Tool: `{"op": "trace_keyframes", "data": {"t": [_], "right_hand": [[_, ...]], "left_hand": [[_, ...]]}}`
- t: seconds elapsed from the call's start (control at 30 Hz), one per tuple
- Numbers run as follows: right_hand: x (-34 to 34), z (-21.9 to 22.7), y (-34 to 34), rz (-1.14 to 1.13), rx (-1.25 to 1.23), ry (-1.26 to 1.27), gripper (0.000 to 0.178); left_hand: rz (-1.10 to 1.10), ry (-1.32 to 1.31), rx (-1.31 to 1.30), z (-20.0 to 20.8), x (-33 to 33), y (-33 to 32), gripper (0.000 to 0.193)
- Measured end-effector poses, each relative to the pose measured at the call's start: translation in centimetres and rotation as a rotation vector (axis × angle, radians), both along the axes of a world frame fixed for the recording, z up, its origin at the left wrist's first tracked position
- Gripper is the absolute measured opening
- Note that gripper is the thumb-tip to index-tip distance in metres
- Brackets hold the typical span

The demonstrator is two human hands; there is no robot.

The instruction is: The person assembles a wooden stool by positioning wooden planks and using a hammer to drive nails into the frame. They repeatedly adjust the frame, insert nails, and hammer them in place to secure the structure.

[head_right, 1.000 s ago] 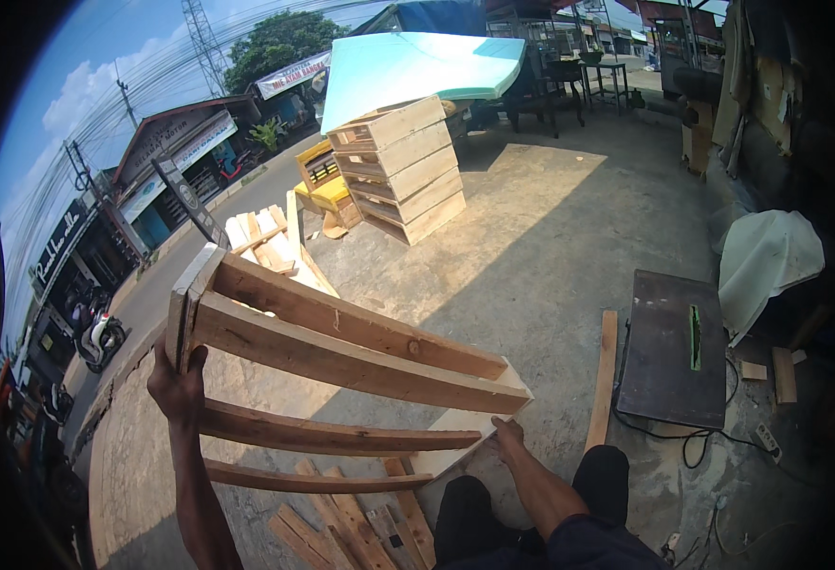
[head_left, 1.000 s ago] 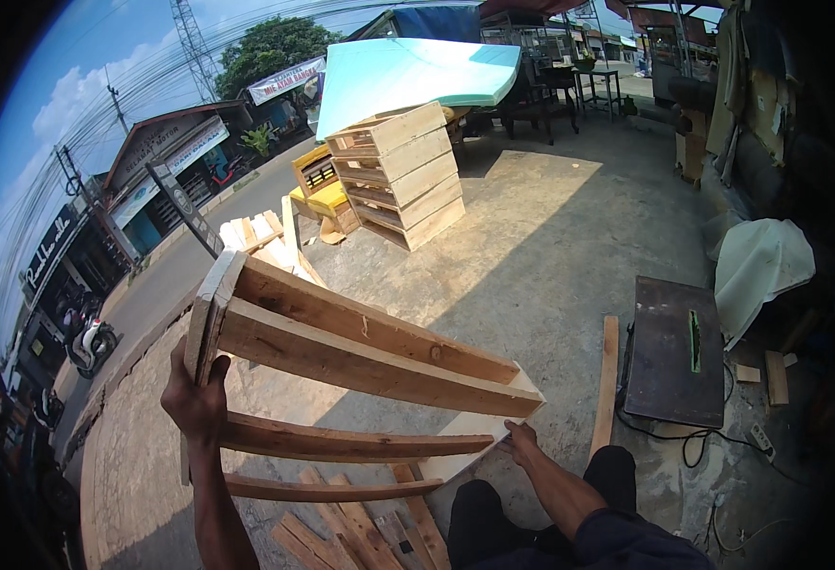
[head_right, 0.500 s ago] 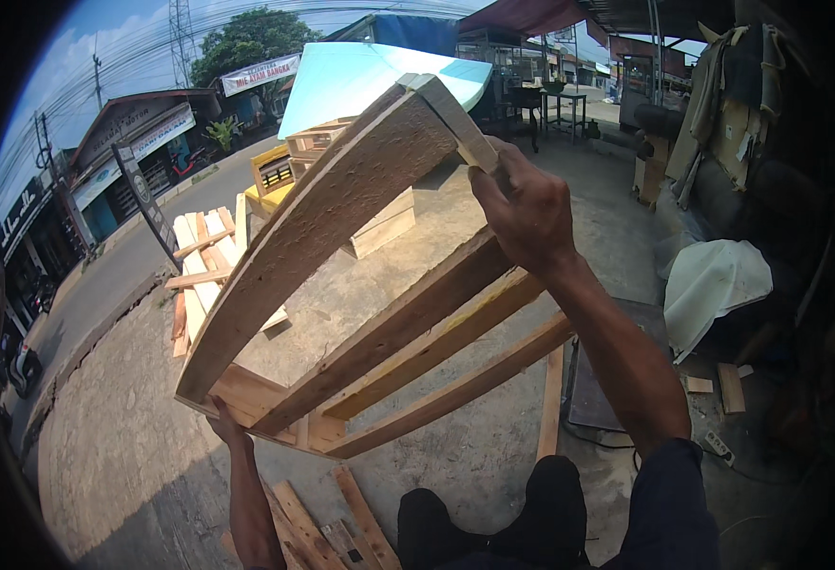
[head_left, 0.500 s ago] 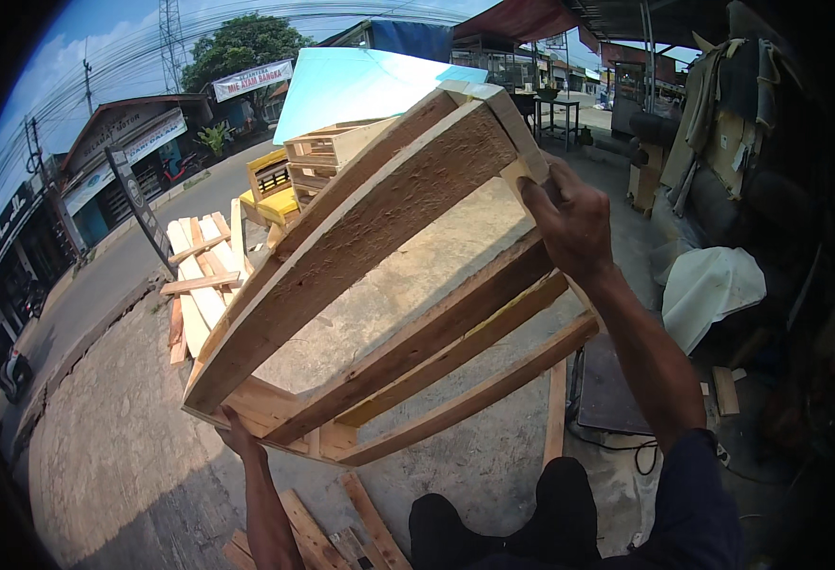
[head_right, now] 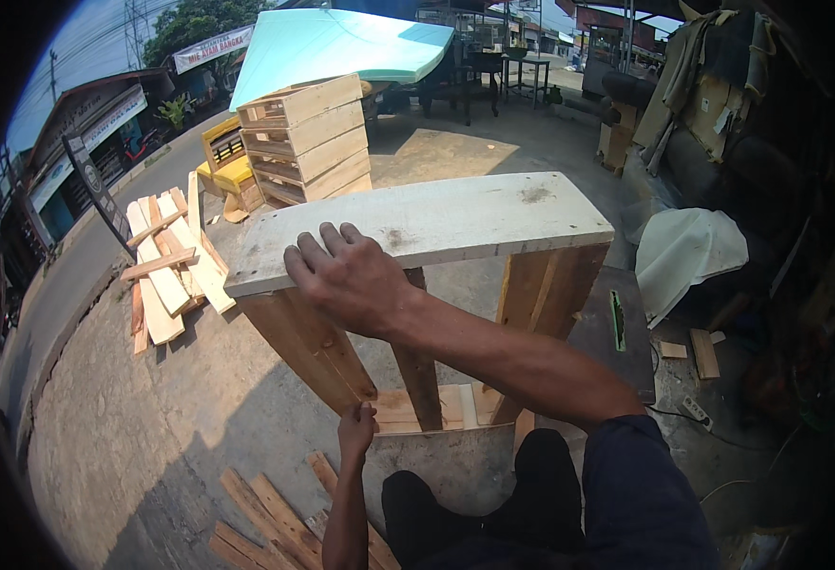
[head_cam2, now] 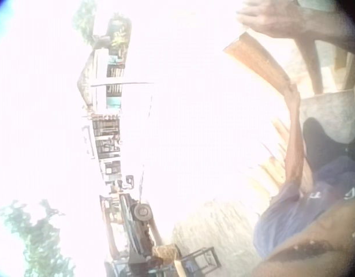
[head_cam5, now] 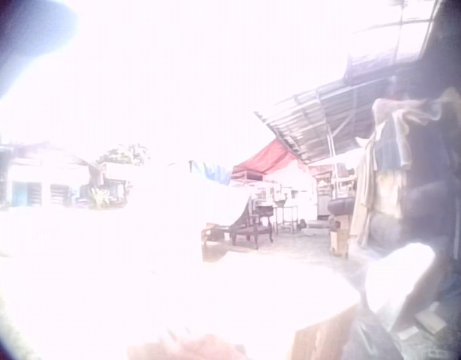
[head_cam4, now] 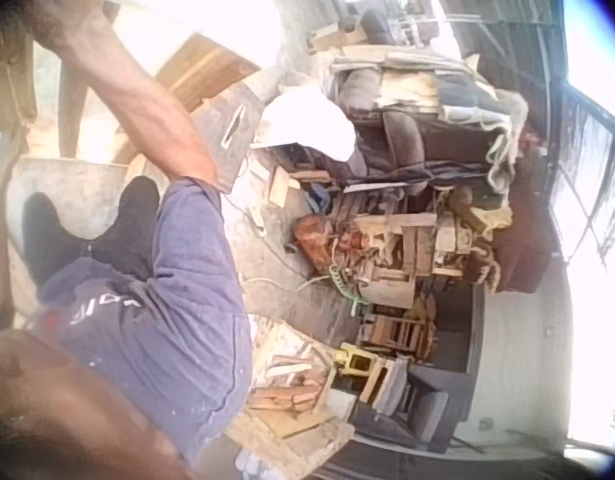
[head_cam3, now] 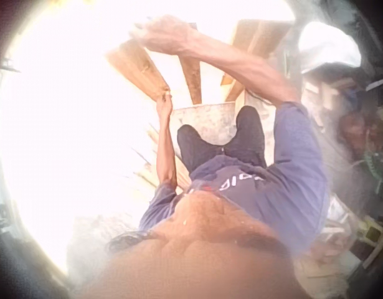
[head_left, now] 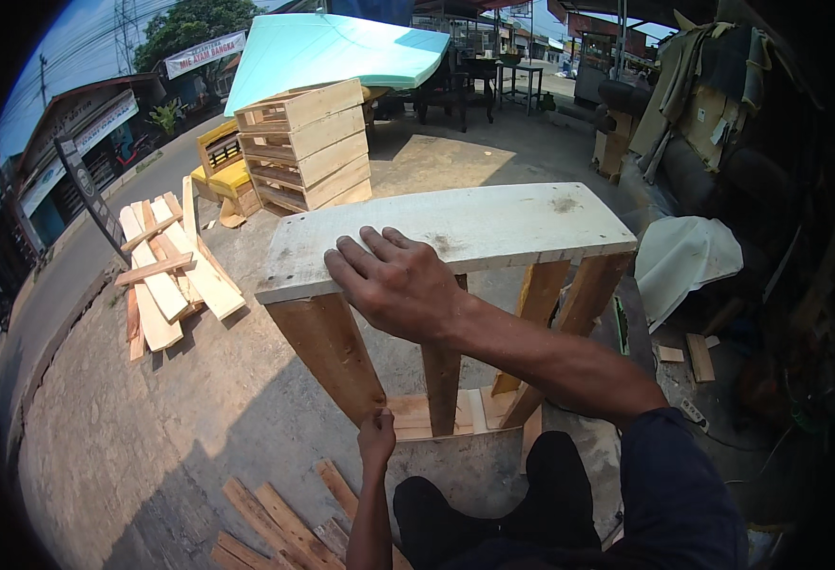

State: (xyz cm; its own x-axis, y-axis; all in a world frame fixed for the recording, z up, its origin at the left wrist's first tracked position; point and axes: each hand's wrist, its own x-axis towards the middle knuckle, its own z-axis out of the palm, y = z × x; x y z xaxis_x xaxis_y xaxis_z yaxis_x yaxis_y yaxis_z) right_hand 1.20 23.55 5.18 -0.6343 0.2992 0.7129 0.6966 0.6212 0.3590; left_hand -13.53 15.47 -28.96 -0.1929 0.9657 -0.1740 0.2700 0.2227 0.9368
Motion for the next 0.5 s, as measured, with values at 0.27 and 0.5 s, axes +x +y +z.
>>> {"op": "trace_keyframes", "data": {"t": [0.27,0.5], "right_hand": [[3.7,-2.9,-10.1,0.154,-0.204,0.675,0.034],[8.3,-5.3,-3.6,0.256,-0.967,1.083,0.073]], "left_hand": [[-0.226,-0.513,0.671,22.5,4.1,3.5,0.06],[-0.314,-0.439,0.572,27.6,8.2,6.2,0.073]]}}
